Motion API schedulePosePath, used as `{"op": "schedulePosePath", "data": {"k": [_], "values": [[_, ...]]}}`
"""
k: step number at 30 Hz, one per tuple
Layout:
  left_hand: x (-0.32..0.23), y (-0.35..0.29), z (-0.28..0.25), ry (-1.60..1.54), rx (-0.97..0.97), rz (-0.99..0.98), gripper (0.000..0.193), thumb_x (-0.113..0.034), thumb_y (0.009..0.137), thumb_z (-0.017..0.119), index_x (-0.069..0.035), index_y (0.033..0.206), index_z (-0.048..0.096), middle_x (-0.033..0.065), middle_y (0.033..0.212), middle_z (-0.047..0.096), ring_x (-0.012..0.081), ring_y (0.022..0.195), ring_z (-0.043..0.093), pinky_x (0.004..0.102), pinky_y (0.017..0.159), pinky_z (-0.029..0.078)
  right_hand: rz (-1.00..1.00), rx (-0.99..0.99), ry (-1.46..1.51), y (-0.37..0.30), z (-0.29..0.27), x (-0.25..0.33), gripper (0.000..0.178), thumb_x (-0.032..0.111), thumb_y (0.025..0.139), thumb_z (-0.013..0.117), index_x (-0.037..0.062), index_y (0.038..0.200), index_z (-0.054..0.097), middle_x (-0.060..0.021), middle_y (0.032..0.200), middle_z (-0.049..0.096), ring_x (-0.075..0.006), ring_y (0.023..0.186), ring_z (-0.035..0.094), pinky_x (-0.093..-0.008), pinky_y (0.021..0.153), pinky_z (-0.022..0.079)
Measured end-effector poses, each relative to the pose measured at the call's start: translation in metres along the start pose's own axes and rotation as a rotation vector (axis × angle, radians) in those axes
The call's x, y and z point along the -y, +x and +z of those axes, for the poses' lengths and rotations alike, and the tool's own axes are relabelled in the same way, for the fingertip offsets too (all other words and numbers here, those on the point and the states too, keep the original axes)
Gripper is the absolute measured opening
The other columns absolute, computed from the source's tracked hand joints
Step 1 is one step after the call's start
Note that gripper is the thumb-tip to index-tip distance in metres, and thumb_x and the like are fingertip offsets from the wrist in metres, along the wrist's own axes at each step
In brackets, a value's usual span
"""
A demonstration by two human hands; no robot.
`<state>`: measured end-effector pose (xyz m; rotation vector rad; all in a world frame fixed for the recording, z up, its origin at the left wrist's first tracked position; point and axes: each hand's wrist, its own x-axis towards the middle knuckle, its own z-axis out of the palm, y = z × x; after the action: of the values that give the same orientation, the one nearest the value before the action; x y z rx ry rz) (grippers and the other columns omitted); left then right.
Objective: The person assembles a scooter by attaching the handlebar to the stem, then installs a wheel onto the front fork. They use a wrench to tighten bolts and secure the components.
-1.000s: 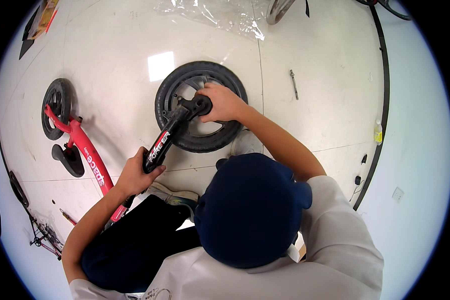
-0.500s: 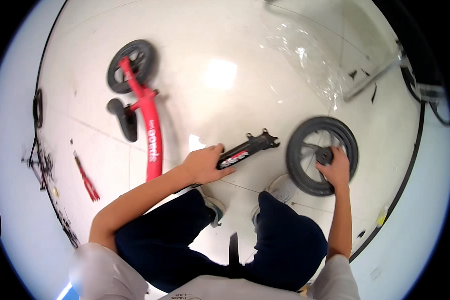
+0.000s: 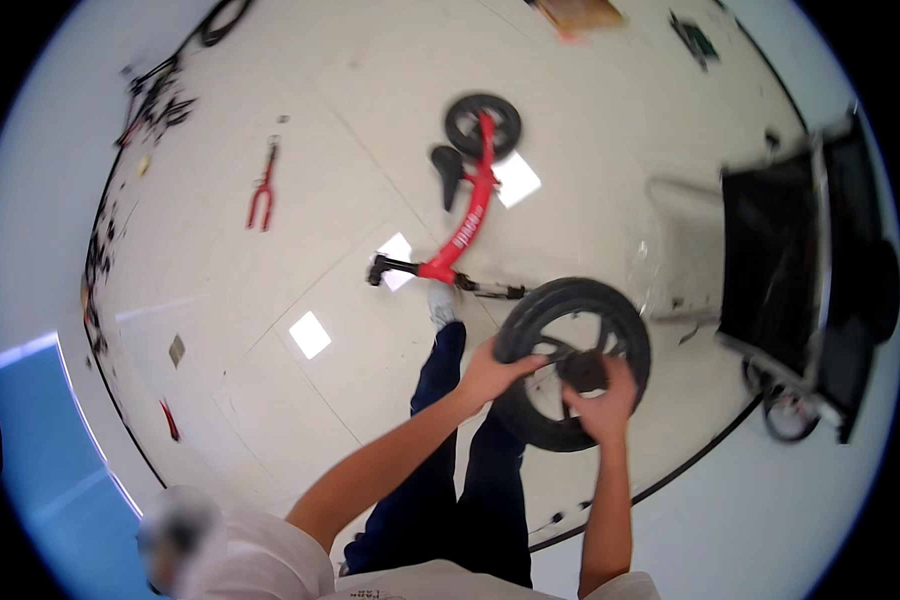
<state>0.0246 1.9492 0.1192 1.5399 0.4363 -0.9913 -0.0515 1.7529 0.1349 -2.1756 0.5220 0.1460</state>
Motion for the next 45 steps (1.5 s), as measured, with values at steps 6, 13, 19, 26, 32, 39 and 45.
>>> {"op": "schedulePosePath", "data": {"k": [6,13,19,26,32,39,45], "values": [[-0.07,-0.34,-0.097,-0.072,-0.627,0.367,0.037,-0.017,0.072,0.077,-0.001,0.099,0.058,0.0141,0.078,0.067,0.0281,0.073,0.068,0.0357,0.066,0.052,0.035,0.572,0.492,-0.11,-0.003,0.254,0.032,0.023,0.088,0.063,0.0027,0.113,0.059,-0.0076,0.108,0.051,-0.0133,0.09,0.053,-0.0256,0.069,0.047],[-0.038,-0.576,-0.2,-0.172,-0.862,0.655,0.032,-0.023,0.086,0.065,-0.001,0.106,0.055,0.0133,0.102,0.061,0.027,0.089,0.061,0.0331,0.075,0.048,-0.382,0.666,0.677,-0.249,0.153,0.44,0.024,0.016,0.091,0.053,0.0016,0.11,0.06,-0.0031,0.099,0.061,-0.0123,0.093,0.056,-0.0289,0.083,0.045],[0.077,-0.655,-0.439,-0.525,-1.257,0.692,0.04,-0.03,0.1,0.044,0.002,0.124,0.045,0.0153,0.12,0.048,0.0215,0.106,0.049,0.0309,0.089,0.042,-0.065,1.296,0.521,-0.404,0.341,0.614,0.028,0.022,0.098,0.046,0.0026,0.114,0.059,-0.0032,0.098,0.064,-0.0122,0.089,0.06,-0.0266,0.079,0.05],[0.107,-0.839,-0.663,-0.808,-1.21,0.846,0.047,-0.034,0.1,0.041,0.002,0.129,0.041,0.0138,0.125,0.047,0.0195,0.114,0.046,0.0301,0.098,0.036,0.025,1.496,0.596,-0.608,0.454,0.846,0.033,0.019,0.098,0.044,0.0024,0.126,0.048,-0.0059,0.115,0.055,-0.0103,0.102,0.053,-0.0239,0.086,0.046],[0.127,-0.912,-0.827,-0.517,-1.431,0.847,0.042,-0.031,0.097,0.039,0.002,0.123,0.044,0.0091,0.109,0.049,0.018,0.101,0.05,0.0304,0.088,0.042,-0.674,1.567,0.552,-0.672,0.578,1.008,0.016,0.014,0.077,0.042,0.0032,0.089,0.039,-0.0062,0.083,0.037,-0.0175,0.08,0.038,-0.0278,0.076,0.035],[0.179,-0.946,-1.098,-1.051,-1.222,0.911,0.04,-0.033,0.101,0.04,-0.003,0.128,0.048,0.0051,0.115,0.054,0.0142,0.108,0.052,0.0273,0.095,0.042,-0.945,1.65,0.367,-0.705,0.805,1.189,0.023,0.01,0.08,0.054,0.0,0.098,0.043,-0.0123,0.094,0.048,-0.0214,0.088,0.047,-0.0333,0.081,0.041],[0.206,-1.025,-1.293,-0.716,-1.601,0.771,0.042,-0.034,0.098,0.046,0.003,0.115,0.054,0.0091,0.099,0.061,0.0166,0.093,0.059,0.0297,0.083,0.046,-1.28,1.823,0.215,-0.758,0.962,1.342,0.038,0.029,0.086,0.061,0.0014,0.109,0.049,-0.0161,0.105,0.048,-0.0328,0.101,0.053,-0.039,0.087,0.044]]}}
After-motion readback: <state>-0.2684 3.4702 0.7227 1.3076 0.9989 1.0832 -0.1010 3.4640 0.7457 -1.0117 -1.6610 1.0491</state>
